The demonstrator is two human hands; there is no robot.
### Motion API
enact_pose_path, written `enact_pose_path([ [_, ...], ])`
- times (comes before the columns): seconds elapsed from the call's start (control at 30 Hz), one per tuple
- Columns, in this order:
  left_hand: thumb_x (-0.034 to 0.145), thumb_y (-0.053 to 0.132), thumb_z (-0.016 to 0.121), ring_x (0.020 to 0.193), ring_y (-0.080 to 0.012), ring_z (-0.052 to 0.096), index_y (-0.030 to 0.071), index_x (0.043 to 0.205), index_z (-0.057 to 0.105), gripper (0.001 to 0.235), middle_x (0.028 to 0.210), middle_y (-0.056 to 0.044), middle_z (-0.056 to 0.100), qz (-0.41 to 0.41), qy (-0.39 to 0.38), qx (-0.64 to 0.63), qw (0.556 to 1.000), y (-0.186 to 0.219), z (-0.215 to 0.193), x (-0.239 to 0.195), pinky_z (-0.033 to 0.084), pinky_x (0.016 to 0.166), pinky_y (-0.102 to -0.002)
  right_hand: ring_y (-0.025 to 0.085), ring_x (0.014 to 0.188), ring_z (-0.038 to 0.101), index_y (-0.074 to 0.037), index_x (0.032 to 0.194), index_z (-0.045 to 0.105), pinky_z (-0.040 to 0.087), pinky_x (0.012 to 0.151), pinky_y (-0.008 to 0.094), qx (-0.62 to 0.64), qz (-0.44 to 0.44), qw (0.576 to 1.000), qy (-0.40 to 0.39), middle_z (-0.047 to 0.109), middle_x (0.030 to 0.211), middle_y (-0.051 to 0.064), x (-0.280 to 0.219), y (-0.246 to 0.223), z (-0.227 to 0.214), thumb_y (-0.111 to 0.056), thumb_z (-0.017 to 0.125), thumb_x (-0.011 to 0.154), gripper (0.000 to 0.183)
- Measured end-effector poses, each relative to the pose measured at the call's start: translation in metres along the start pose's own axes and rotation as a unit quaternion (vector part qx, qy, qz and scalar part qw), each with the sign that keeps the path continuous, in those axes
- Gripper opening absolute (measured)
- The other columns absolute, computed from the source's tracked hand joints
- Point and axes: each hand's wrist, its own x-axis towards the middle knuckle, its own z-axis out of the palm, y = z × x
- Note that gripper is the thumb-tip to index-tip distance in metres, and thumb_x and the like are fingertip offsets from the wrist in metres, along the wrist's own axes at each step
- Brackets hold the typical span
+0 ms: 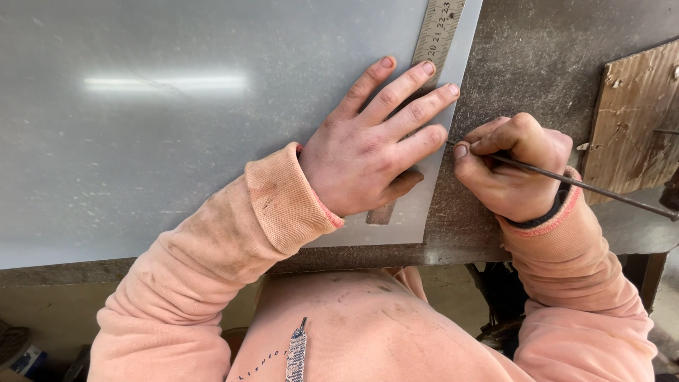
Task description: Measure and mark a metal sheet using a ruler, pencil, and calculator.
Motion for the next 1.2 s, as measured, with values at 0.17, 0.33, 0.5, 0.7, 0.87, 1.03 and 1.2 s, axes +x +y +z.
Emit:
enact_pose_path([
  [0.17,0.084,0.025,0.085,0.156,-0.0323,0.033,0.01,0.122,0.065,0.046,0.16,-0.01,0.046,-0.001,-0.002,0.004,1.0,0.001,0.0,0.0,0.017,0.133,-0.055,0.014,0.072,0.07,0.0,0.096,0.051,0.056,0.064,0.025,-0.009,0.009,1.0,0.012,0.072,0.086,0.015,-0.002,-0.002,0.003,0.008,0.078,0.097,0.028],
  [0.33,0.084,0.025,0.085,0.157,-0.0314,0.033,0.01,0.122,0.065,0.045,0.161,-0.009,0.046,0.003,0.004,0.015,1.0,0.0,0.001,-0.001,0.017,0.133,-0.055,0.015,0.073,0.07,-0.001,0.096,0.052,0.056,0.064,0.026,0.004,-0.001,1.0,0.018,0.071,0.085,0.015,-0.003,0.002,0.003,0.009,0.077,0.097,0.027],
  [0.5,0.084,0.027,0.086,0.156,-0.0314,0.033,0.011,0.122,0.066,0.046,0.163,-0.009,0.047,-0.003,0.004,0.004,1.0,0.001,0.002,-0.001,0.017,0.132,-0.055,0.015,0.073,0.07,0.0,0.091,0.051,0.057,0.065,0.025,0.045,0.029,0.998,0.016,0.072,0.087,0.015,-0.008,0.007,0.001,0.008,0.076,0.099,0.028],
  [0.7,0.084,0.027,0.086,0.156,-0.0314,0.033,0.01,0.122,0.066,0.046,0.163,-0.009,0.047,-0.002,-0.001,0.008,1.0,0.001,0.0,0.0,0.017,0.133,-0.055,0.016,0.075,0.071,0.0,0.095,0.051,0.057,0.066,0.026,0.007,-0.006,1.0,0.01,0.071,0.087,0.016,0.002,-0.002,0.002,0.01,0.077,0.096,0.028],
  [0.87,0.085,0.028,0.087,0.156,-0.0313,0.033,0.011,0.122,0.066,0.046,0.163,-0.009,0.047,-0.002,-0.003,0.009,1.0,0.001,0.001,-0.001,0.016,0.133,-0.055,0.015,0.073,0.069,0.0,0.094,0.051,0.057,0.066,0.026,0.022,0.023,0.999,0.02,0.072,0.087,0.015,-0.007,0.004,-0.001,0.008,0.078,0.099,0.028],
  [1.03,0.085,0.029,0.087,0.157,-0.0312,0.033,0.011,0.122,0.066,0.046,0.164,-0.009,0.047,-0.005,-0.003,0.015,1.0,0.002,0.0,0.0,0.016,0.133,-0.055,0.017,0.094,0.074,-0.001,0.1,0.051,0.061,0.082,0.028,0.11,0.02,0.99,0.08,0.072,0.101,0.015,0.006,-0.005,0.003,-0.003,0.074,0.101,0.023],
  [1.2,0.083,0.029,0.087,0.156,-0.0315,0.033,0.011,0.124,0.066,0.049,0.163,-0.01,0.047,-0.007,-0.011,0.004,1.0,0.002,-0.001,0.0,0.016,0.132,-0.055,0.037,0.135,0.054,0.004,0.114,0.064,0.054,0.11,0.046,-0.187,-0.084,0.978,0.043,0.068,0.129,0.027,0.023,-0.017,-0.002,0.005,0.066,0.1,0.015],
])
